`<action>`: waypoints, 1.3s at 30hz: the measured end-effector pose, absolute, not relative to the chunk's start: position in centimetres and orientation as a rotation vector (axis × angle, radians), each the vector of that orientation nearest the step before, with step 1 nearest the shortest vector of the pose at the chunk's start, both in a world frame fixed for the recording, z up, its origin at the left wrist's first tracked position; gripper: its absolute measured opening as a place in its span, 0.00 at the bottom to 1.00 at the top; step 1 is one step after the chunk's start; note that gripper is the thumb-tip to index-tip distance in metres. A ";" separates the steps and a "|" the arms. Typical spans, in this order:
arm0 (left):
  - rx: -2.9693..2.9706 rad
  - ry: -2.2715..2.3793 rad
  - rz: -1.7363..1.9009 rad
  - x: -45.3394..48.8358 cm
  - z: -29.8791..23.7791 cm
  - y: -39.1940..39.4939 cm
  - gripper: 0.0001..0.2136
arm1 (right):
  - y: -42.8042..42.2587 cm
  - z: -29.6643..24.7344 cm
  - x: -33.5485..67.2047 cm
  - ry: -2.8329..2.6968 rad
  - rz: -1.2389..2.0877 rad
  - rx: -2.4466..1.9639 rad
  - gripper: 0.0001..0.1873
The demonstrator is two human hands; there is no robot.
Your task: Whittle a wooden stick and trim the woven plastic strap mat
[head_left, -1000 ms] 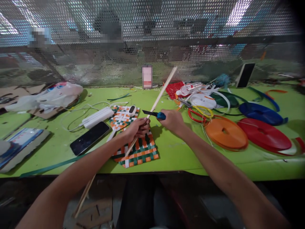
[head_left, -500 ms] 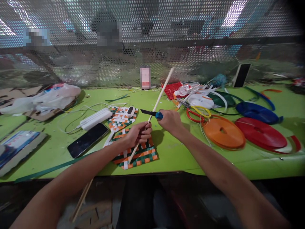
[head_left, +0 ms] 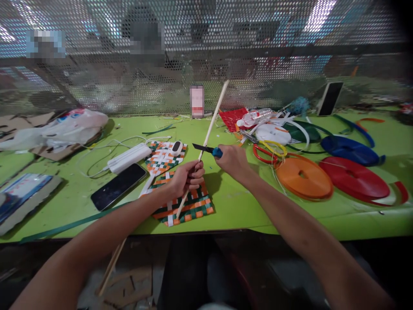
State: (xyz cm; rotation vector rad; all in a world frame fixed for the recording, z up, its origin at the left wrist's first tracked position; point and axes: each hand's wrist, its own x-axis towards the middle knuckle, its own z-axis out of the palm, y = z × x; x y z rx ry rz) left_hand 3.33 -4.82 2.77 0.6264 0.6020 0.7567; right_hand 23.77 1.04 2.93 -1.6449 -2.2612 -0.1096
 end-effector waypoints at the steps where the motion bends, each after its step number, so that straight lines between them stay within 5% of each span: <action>1: 0.622 0.602 0.754 3.3 2.7 -4.8 0.14 | 1.0 3.0 23.8 -2.268 -0.115 -1.651 0.09; 15: 0.506 0.621 0.756 3.6 3.0 -4.5 0.13 | 2.6 3.2 24.8 -2.269 -0.201 -1.807 0.13; 30: 0.536 0.577 0.698 3.9 2.3 -4.5 0.15 | 5.4 2.5 27.7 -2.232 -0.494 -1.507 0.13; 39: 0.528 0.553 0.826 2.3 3.0 -4.6 0.15 | 6.8 2.2 33.1 -1.689 -0.375 -1.910 0.10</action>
